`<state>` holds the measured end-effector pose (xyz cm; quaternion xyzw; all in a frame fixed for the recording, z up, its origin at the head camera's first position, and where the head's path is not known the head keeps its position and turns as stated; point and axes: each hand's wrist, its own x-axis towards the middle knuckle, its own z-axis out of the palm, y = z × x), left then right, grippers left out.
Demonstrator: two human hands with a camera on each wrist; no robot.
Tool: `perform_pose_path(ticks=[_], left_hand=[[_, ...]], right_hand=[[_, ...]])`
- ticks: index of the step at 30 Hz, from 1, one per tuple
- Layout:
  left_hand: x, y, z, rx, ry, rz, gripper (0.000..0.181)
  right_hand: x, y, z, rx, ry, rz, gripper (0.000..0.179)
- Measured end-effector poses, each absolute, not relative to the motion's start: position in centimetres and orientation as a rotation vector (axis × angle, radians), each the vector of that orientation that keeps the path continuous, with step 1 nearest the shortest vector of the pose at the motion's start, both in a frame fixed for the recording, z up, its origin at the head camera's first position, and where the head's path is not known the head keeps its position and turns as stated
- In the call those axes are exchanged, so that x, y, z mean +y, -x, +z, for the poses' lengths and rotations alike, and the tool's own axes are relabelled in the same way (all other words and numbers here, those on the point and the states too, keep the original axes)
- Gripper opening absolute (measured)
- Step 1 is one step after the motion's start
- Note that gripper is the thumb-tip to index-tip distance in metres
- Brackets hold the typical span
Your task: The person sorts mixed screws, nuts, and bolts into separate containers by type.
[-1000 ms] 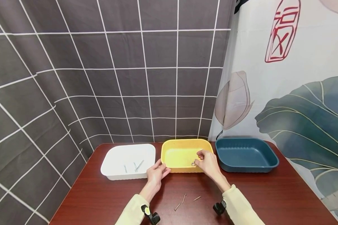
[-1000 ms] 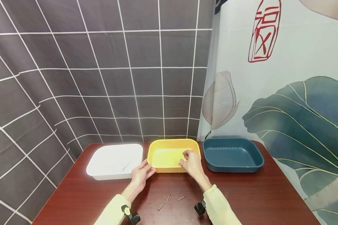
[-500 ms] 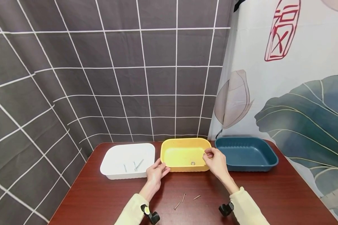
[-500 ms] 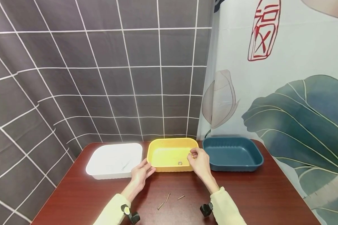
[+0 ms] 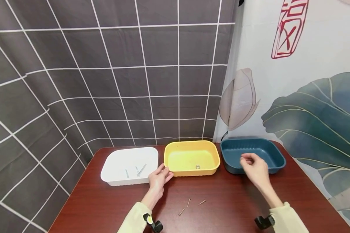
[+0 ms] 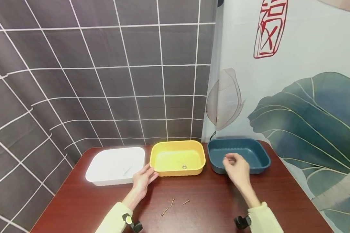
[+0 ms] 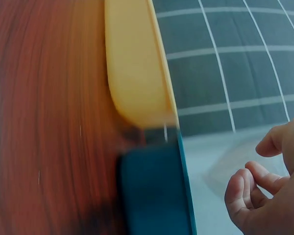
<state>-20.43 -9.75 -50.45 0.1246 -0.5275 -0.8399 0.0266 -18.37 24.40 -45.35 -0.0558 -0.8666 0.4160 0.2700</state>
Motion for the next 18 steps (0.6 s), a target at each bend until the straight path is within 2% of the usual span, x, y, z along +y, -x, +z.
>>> perform_pose_path(ticks=[8,18], left_hand=[[-11.0,18.1,-50.3,-1.796,-0.381,-2.48,0.041],[-12.8,14.6,-49.4,-1.936,-0.397,-2.487,0.039]], right_hand=[[30.3,16.2,-45.7,-2.319,0.436,1.13,0.027],[34.0,15.7,-46.6,-2.196,0.735,1.373,0.04]])
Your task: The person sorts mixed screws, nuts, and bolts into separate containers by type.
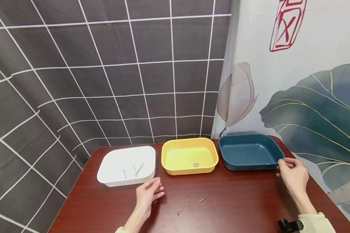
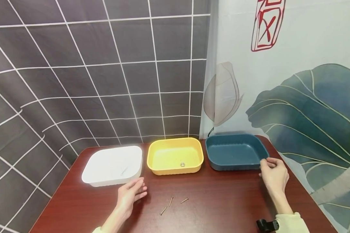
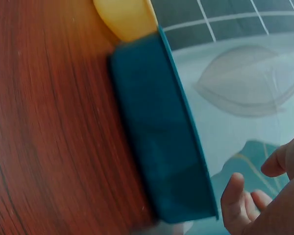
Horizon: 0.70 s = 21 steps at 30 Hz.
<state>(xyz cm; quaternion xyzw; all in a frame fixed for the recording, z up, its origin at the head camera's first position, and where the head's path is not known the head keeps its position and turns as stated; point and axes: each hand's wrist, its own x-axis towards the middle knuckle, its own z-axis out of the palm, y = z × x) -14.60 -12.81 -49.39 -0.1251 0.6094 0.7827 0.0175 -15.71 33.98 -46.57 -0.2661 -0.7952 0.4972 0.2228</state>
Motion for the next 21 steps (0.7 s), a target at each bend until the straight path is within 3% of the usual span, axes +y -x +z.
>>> perform_pose_path(ticks=[13,21], left_hand=[[-13.9,10.4,-51.1,1.823,0.382,2.376,0.038],[-12.9,8.8,-51.7,1.83,0.399,2.354,0.042]], right_hand=[[37.3,16.6,-47.8,-1.897,0.836,1.996,0.016],[37.6,17.1,-48.4,-1.99,0.765,1.961,0.031]])
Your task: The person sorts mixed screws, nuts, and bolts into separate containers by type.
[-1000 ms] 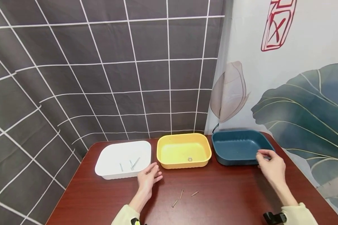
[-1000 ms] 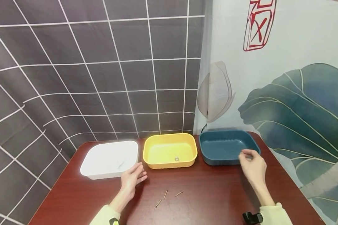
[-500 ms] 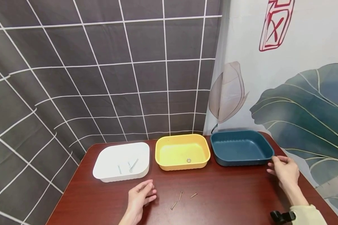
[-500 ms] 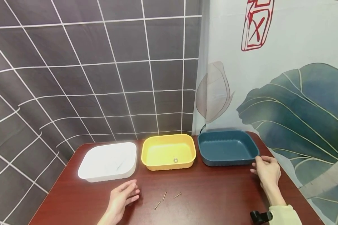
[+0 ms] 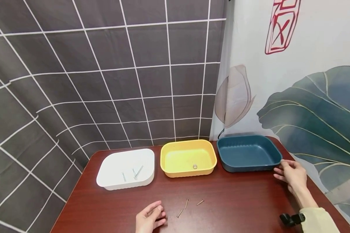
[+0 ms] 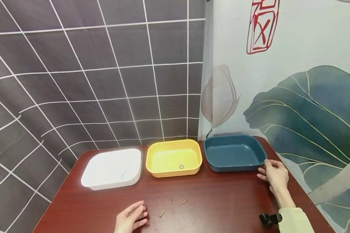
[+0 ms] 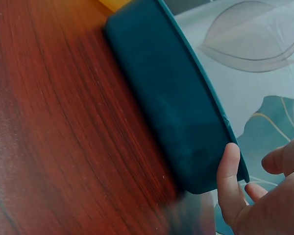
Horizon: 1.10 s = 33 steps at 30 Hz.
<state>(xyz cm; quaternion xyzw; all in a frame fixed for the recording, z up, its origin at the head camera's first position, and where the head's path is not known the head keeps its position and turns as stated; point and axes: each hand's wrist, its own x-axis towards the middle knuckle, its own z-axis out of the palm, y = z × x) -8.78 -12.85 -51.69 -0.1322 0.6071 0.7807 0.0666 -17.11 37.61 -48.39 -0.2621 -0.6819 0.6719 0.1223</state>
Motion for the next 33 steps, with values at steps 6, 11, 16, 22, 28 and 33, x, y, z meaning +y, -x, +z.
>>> perform_pose_path(ticks=[6,11,16,22,28,33], left_hand=[[-12.1,8.2,-52.0,1.908,0.412,2.345,0.039],[-11.7,8.0,-52.0,1.965,0.417,2.333,0.038],[-11.6,8.0,-51.9,1.919,0.392,2.373,0.04],[-11.3,8.1,-52.1,1.92,0.369,2.4,0.039],[-10.1,8.4,-52.3,2.089,0.378,2.383,0.034],[-9.0,8.3,-52.7,2.391,0.346,2.311,0.026]], right_hand=[[37.4,17.7,-48.9,-2.119,0.819,1.827,0.051],[37.9,18.3,-49.2,-2.075,0.896,1.845,0.049],[38.5,18.7,-48.8,-1.963,0.913,1.945,0.037],[39.2,19.0,-48.1,-1.806,0.88,2.191,0.022],[39.5,19.3,-47.8,-1.801,0.888,2.242,0.021],[39.4,19.4,-47.7,-1.819,0.902,2.206,0.02]])
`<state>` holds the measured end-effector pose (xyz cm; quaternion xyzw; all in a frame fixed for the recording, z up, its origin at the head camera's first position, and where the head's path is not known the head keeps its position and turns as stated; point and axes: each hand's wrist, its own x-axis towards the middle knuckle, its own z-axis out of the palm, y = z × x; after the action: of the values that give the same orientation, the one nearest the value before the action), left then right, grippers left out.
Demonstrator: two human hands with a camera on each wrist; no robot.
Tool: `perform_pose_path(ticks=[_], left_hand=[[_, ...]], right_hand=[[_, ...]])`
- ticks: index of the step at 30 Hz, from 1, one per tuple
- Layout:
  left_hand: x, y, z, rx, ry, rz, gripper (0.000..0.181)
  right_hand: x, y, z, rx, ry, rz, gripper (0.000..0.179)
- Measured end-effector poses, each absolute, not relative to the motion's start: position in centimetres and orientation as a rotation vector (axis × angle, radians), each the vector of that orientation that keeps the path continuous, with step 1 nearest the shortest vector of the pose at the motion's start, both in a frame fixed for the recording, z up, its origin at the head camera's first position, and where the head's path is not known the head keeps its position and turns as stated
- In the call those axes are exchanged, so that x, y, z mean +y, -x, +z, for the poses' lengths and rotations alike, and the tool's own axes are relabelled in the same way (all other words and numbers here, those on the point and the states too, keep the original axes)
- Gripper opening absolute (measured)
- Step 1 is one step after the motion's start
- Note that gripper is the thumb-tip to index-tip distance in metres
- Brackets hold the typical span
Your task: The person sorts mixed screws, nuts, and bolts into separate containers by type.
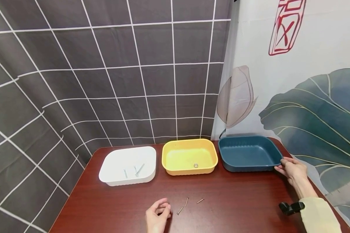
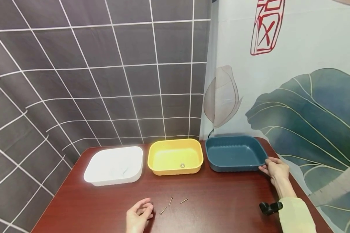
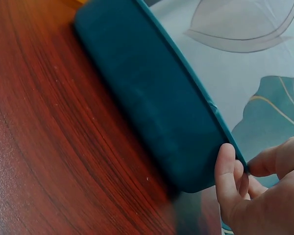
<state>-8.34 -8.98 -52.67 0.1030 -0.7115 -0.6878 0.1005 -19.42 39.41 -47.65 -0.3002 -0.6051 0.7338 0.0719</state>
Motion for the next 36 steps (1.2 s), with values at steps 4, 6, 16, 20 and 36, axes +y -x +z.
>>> perform_pose_path(ticks=[4,6,16,20,36], left_hand=[[-8.3,8.4,-52.7,-2.156,-0.231,-1.837,0.022],[-8.1,8.5,-52.8,-2.176,-0.208,-1.784,0.022],[-6.9,8.8,-54.1,-2.13,-0.051,-1.642,0.027],[-6.6,8.9,-55.0,-2.1,0.058,-1.519,0.031],[-6.2,9.0,-56.0,-2.099,0.166,-1.435,0.036]], right_hand=[[39.4,19.5,-47.6,-1.817,0.905,2.192,0.015],[39.4,19.5,-47.6,-1.816,0.906,2.19,0.015],[39.5,19.4,-47.8,-1.809,0.889,2.194,0.012],[39.3,19.3,-47.9,-1.816,0.89,2.179,0.013],[39.1,19.3,-48.2,-1.805,0.896,2.172,0.012]])
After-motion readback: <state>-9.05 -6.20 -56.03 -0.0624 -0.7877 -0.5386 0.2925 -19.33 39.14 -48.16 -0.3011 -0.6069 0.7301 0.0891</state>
